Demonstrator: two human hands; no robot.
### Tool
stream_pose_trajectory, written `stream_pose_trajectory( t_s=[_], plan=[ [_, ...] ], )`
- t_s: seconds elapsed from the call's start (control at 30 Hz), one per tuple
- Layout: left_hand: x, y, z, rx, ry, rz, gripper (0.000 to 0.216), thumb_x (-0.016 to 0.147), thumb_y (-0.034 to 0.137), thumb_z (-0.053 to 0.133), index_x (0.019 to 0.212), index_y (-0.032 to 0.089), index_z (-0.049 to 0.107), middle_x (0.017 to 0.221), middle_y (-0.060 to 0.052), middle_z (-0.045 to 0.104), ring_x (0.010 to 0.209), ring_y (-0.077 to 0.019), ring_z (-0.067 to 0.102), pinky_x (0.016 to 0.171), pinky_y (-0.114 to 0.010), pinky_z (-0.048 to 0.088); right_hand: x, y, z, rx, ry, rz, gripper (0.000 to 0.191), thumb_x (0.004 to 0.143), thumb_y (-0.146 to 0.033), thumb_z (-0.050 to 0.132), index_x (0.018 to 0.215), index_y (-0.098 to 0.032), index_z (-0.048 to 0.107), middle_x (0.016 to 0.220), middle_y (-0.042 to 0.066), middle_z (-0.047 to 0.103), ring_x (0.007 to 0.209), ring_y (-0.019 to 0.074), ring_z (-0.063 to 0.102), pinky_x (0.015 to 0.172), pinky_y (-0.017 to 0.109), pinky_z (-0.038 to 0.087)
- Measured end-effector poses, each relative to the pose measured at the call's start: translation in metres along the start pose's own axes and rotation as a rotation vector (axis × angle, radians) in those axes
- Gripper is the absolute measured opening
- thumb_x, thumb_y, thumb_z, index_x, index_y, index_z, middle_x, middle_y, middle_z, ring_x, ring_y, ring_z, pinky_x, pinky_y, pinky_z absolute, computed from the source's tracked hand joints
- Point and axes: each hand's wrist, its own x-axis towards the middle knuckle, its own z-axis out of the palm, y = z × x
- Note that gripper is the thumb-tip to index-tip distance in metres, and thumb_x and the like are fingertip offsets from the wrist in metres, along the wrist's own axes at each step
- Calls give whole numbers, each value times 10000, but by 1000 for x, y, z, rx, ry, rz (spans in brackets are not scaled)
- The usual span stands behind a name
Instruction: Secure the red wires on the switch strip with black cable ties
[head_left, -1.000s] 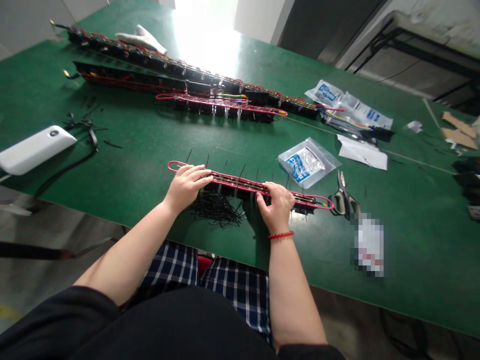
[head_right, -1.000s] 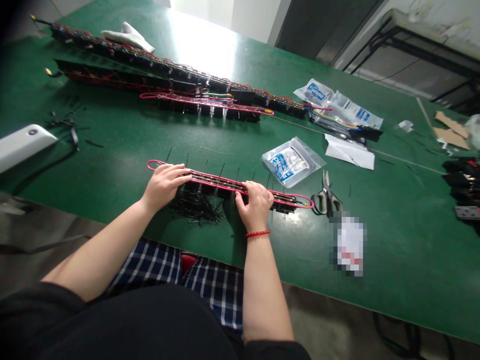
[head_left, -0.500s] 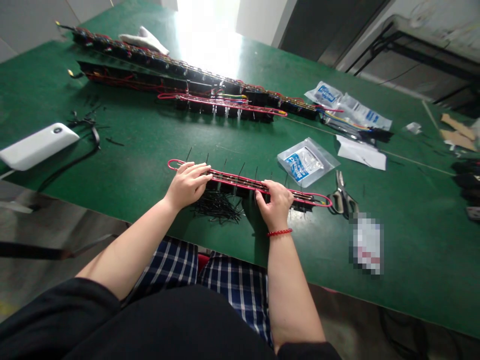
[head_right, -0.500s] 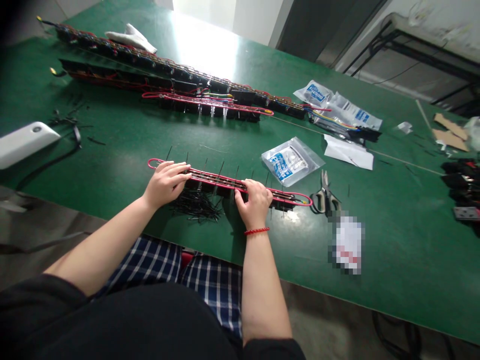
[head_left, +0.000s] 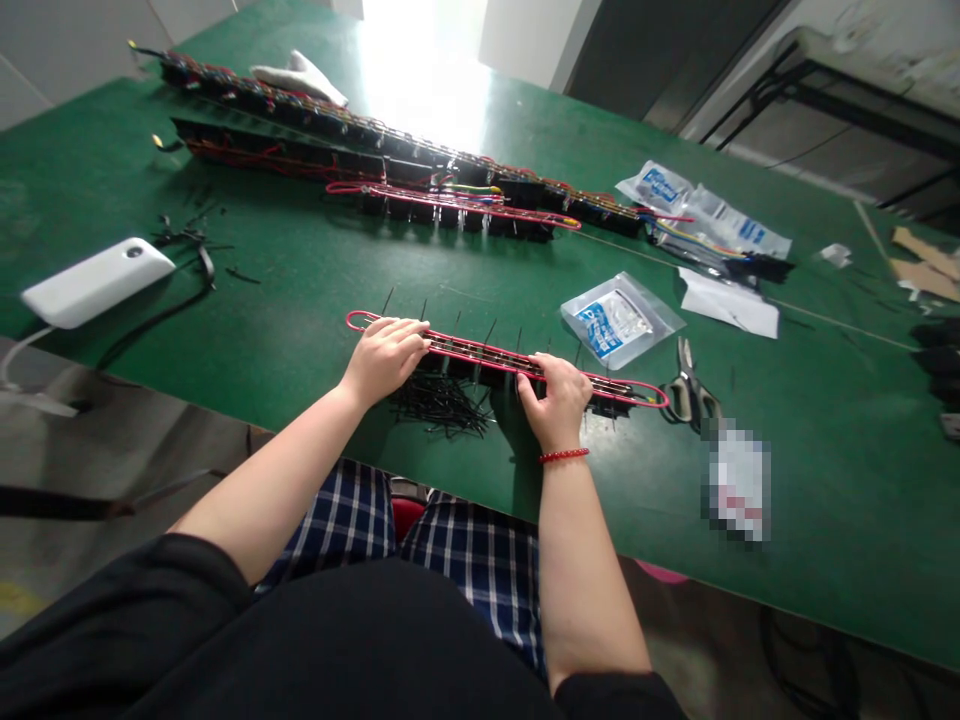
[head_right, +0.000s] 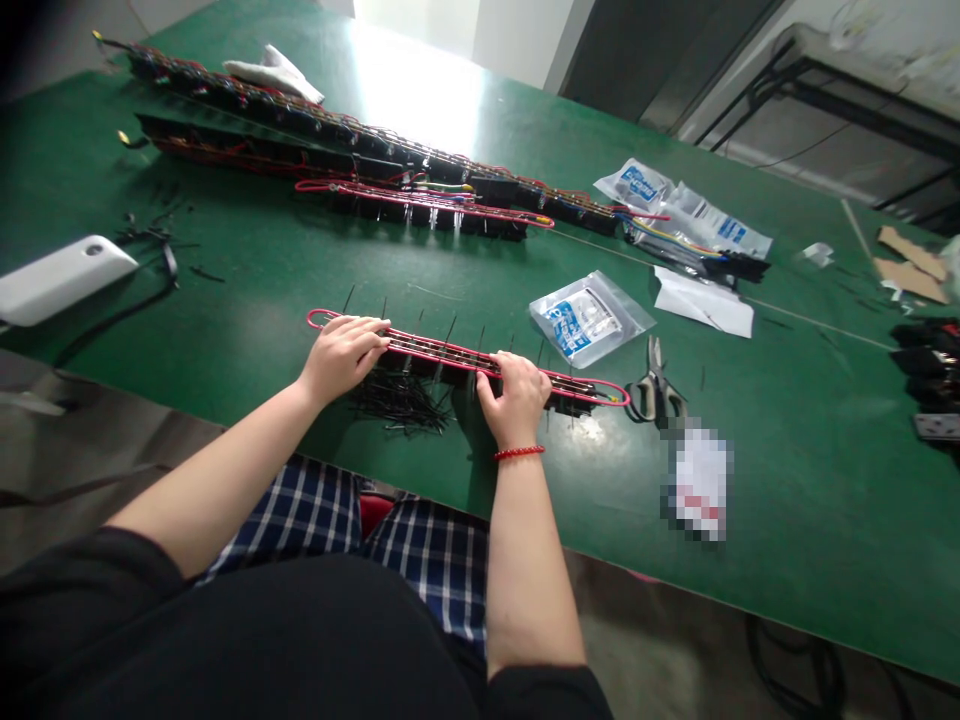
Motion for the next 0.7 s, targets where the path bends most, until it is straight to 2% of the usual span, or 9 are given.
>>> stream_pose_trajectory(
  t_s=[0.13,0.2,0.23,0.3,0.4,0.53,0.7],
  plan=[
    [1,-1,0,-9,2,9,245,1021,300,495,916,221,702,1253,-55,737,1178,-226,679,1060,-448,450,-9,-15,-14,57,106,-62,286,922,-358,574,1154,-219,668,1309,115,672,1261,282,578,1091,475,390],
    [1,-1,0,-2,-1,12,251,1024,307,491,918,219,700,1257,-55,734,1178,-225,677,1062,-445,446,-20,-29,-22,122,178,-43,231,911,-311,591,1110,-223,670,1190,105,703,1172,275,612,1057,480,428],
    [1,-2,0,2,-5,10,254,1026,311,488,921,220,700,1261,-54,733,1182,-226,675,1065,-445,443,-28,-37,-24,177,184,-25,195,909,-284,594,1078,-227,673,1081,86,718,1065,255,641,999,460,467],
    [1,-2,0,2,-12,1,256,1027,317,484,929,222,701,1270,-49,729,1196,-227,668,1072,-444,439,-43,-53,-25,347,140,47,132,919,-244,577,1010,-229,671,925,46,696,834,194,636,817,374,525],
    [0,-2,0,-15,-17,-18,251,1024,319,488,933,224,701,1276,-44,726,1215,-233,659,1080,-446,437,-61,-70,-20,533,-8,117,92,898,-215,594,949,-229,670,847,18,657,731,160,595,690,312,518],
    [1,-2,0,-37,-22,-33,256,1022,322,489,927,222,705,1272,-47,729,1213,-237,661,1082,-453,438,-65,-75,-11,548,-166,78,105,869,-176,608,909,-232,687,868,27,653,791,172,603,736,324,522],
    [1,0,-1,-40,-11,-33,260,1022,320,491,921,218,707,1258,-48,735,1197,-235,667,1077,-448,442,-57,-74,-6,513,-221,50,129,849,-164,610,890,-237,708,876,35,645,828,184,618,771,334,523]
  ],
)
